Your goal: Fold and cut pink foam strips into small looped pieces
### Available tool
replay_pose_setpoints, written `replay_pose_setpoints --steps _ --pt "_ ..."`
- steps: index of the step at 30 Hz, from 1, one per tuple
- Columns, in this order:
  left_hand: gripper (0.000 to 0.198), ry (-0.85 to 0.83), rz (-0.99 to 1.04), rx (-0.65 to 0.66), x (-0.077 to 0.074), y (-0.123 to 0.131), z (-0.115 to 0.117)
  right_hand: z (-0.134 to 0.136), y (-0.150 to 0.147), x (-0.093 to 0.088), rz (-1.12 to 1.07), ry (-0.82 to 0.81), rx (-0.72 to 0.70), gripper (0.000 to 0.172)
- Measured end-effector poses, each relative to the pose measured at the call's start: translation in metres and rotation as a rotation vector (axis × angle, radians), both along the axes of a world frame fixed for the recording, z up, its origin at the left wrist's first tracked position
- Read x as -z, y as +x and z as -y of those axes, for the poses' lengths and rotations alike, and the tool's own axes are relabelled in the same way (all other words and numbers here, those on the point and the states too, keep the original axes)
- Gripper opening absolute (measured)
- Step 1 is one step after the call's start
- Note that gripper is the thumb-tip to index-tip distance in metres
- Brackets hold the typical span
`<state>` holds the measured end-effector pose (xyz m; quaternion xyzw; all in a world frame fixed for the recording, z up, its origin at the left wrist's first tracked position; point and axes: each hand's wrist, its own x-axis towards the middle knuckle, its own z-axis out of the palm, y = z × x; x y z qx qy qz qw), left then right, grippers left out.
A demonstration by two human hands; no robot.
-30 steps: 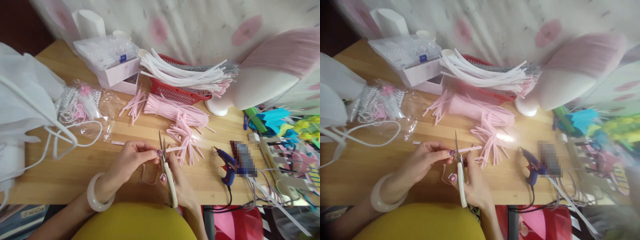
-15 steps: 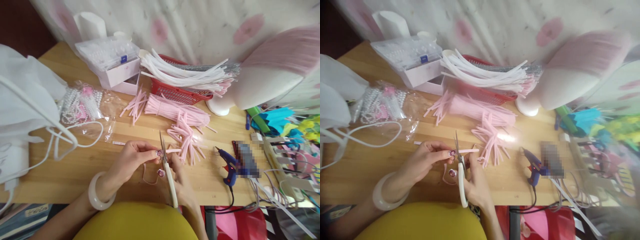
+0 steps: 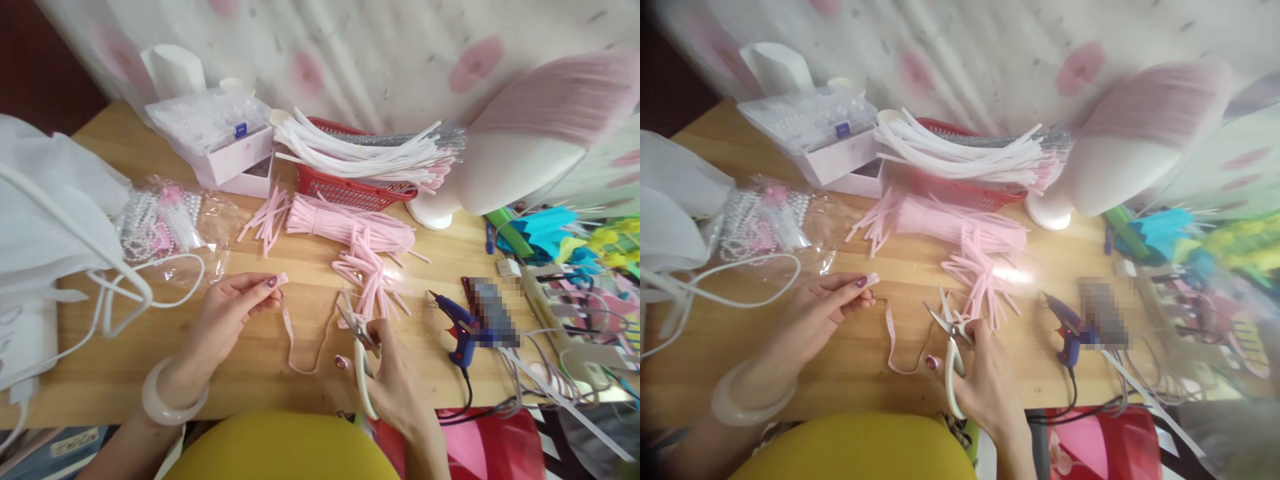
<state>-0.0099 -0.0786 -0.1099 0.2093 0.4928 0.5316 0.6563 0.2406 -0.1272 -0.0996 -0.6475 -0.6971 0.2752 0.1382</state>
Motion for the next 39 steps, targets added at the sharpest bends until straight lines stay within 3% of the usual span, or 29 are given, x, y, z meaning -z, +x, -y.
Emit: replay_pose_setpoints --steps 5,10,15,18,22,27,31,33,37,39 --pt "0.016 0.018 0.024 -0.005 0.001 -0.002 0.001 0.002 -0.017 -0.008 0.02 -0.1 -0.16 0.023" --pt "0.022 0.032 0.016 -0.036 0.003 -0.003 0.004 0.005 -0.026 0.003 0.112 -0.065 -0.216 0.021" --pt "0.028 0.072 -0.099 -0.069 0.001 -0.011 0.004 0.013 -0.013 0.012 0.142 0.01 -0.177 0.021" --pt "0.024 0.095 -0.176 -0.1 0.001 -0.018 0.004 0.014 -0.01 0.0 0.093 0.035 -0.156 0.01" --pt "0.024 0.116 -0.286 -0.114 0.004 -0.023 0.007 0.011 -0.011 -0.013 0.056 0.064 -0.042 0.011" --pt "0.024 0.12 -0.594 0.117 0.007 -0.023 0.009 -0.001 -0.01 0.009 0.09 0.108 0.072 0.013" --pt "0.027 0.13 -0.743 0.242 0.013 -0.025 0.005 -0.016 -0.014 0.027 0.068 0.189 -0.027 0.023" --pt "0.029 0.134 -0.864 0.247 0.018 -0.028 0.004 -0.022 -0.017 0.03 0.092 0.198 -0.106 0.02" --pt "0.03 0.209 -1.399 0.124 0.02 -0.03 0.007 -0.029 -0.017 0.029 0.178 0.27 -0.159 0.02" --pt "0.026 0.299 -1.503 0.108 0.017 -0.027 0.01 -0.03 -0.017 0.029 0.208 0.291 -0.172 0.018"
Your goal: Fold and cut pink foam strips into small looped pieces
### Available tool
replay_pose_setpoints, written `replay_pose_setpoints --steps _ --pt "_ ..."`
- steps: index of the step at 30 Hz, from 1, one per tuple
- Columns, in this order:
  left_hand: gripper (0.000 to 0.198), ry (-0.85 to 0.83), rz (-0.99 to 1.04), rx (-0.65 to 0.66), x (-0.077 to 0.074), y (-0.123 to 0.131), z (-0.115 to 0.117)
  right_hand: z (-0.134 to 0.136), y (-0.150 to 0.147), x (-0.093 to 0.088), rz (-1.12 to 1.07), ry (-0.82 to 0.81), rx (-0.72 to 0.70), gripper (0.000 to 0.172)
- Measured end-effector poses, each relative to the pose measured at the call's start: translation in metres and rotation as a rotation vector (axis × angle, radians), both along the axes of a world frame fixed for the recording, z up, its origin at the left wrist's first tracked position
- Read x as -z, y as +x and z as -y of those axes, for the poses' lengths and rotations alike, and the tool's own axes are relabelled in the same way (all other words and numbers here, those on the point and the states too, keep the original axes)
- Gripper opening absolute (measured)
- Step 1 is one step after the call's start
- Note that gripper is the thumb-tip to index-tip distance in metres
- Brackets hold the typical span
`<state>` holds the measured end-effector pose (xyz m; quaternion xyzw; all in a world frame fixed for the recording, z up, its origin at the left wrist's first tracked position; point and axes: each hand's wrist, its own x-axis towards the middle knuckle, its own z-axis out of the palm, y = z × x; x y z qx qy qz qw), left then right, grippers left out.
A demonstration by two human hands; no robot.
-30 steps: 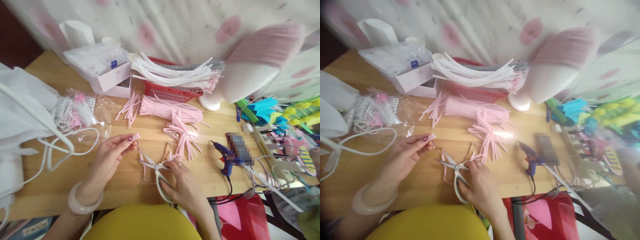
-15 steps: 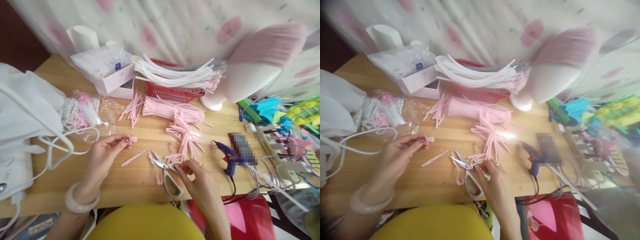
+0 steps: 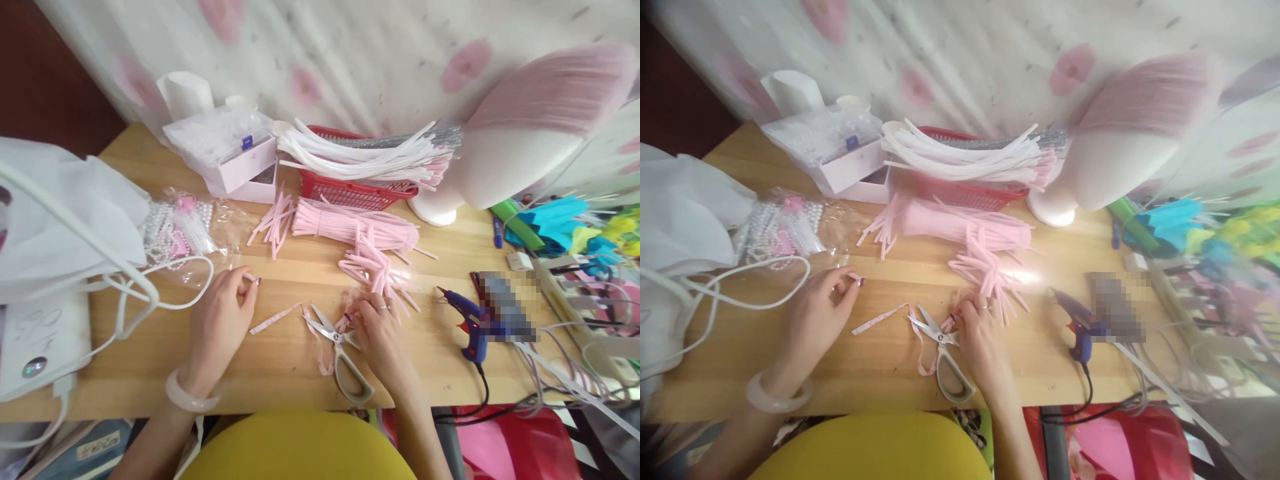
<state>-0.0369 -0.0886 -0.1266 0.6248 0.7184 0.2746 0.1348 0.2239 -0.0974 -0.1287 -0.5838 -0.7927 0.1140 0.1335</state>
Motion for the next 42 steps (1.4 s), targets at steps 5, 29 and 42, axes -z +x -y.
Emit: replay_pose_setpoints --steps 5,29,42 --pt "0.018 -0.092 0.038 0.219 0.0 0.012 0.006 0.001 -0.001 0.003 0.061 -0.059 -0.024 0.009" --pt "0.017 -0.11 1.129 -0.11 -0.018 -0.009 0.008 0.011 0.024 0.002 -0.108 -0.15 0.053 0.016" --pt "0.035 0.142 1.723 -0.297 -0.047 -0.018 -0.001 0.008 0.036 -0.02 -0.123 -0.25 0.0 0.024"
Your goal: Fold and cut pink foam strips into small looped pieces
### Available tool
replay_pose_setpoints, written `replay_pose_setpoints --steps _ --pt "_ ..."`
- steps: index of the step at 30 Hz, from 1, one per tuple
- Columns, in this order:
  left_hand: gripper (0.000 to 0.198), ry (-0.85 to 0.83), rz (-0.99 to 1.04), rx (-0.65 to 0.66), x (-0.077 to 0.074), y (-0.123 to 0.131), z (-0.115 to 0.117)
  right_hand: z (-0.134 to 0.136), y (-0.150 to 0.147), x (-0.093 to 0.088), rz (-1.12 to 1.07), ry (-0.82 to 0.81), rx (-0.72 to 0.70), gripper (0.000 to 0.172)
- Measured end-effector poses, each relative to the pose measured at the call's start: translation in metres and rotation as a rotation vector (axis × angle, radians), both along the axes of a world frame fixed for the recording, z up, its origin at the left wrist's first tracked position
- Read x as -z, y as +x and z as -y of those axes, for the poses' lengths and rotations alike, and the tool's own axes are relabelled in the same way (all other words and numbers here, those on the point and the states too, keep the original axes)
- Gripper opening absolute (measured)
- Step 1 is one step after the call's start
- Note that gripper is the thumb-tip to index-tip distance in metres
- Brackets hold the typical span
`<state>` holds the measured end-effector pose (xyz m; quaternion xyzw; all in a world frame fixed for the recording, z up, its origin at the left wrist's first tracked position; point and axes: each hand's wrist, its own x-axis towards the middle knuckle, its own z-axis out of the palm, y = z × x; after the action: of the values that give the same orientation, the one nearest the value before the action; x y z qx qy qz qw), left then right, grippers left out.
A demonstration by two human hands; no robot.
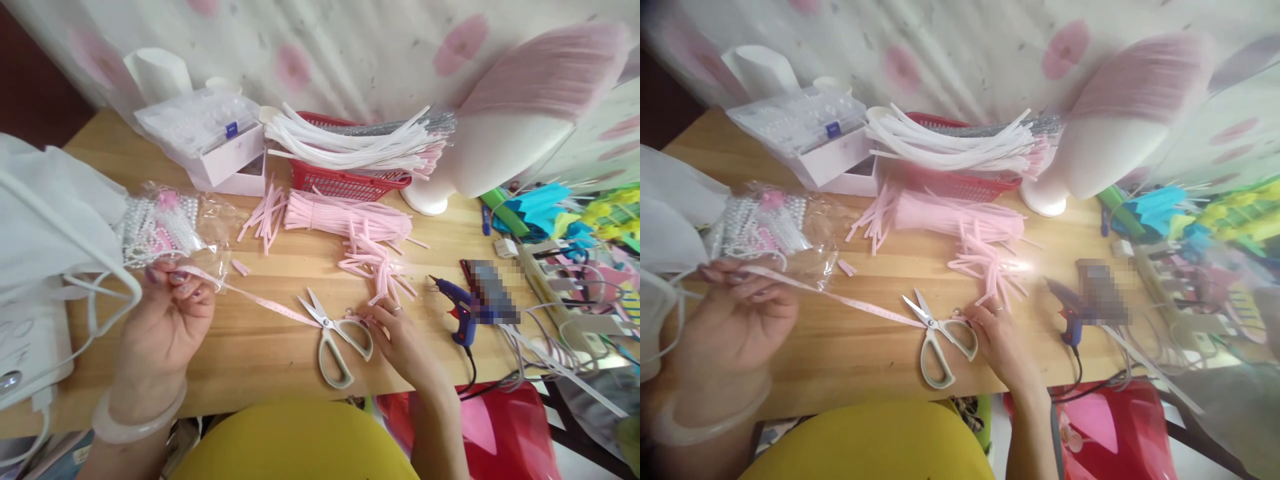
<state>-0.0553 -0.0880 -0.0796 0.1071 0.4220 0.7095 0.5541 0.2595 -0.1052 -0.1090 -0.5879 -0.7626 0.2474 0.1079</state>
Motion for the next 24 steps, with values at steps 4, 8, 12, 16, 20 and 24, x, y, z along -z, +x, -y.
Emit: replay_pose_setpoints --steps 4,8,12,16,20,24 --pt "0.028 0.014 0.025 0.074 -0.003 0.005 -0.002 -0.001 -0.003 0.004 -0.003 0.017 -0.015 0.021" --pt "0.019 0.013 -0.091 0.204 0.007 0.015 -0.004 -0.002 -0.009 0.01 0.045 0.015 0.005 0.018" --pt "0.008 0.062 -0.308 0.313 0.022 0.023 0.0 -0.001 -0.009 0.013 0.037 0.063 0.075 0.016" --pt "0.006 0.061 -0.569 0.431 0.031 0.034 0.006 0.0 -0.008 0.015 -0.082 0.154 0.182 0.015" --pt "0.006 -0.027 -0.555 0.644 0.034 0.049 0.006 0.003 -0.008 0.017 -0.237 0.13 0.258 0.013" --pt "0.008 -0.044 -0.596 0.597 0.038 0.057 0.004 0.016 0.004 0.01 -0.184 0.127 0.452 0.012"
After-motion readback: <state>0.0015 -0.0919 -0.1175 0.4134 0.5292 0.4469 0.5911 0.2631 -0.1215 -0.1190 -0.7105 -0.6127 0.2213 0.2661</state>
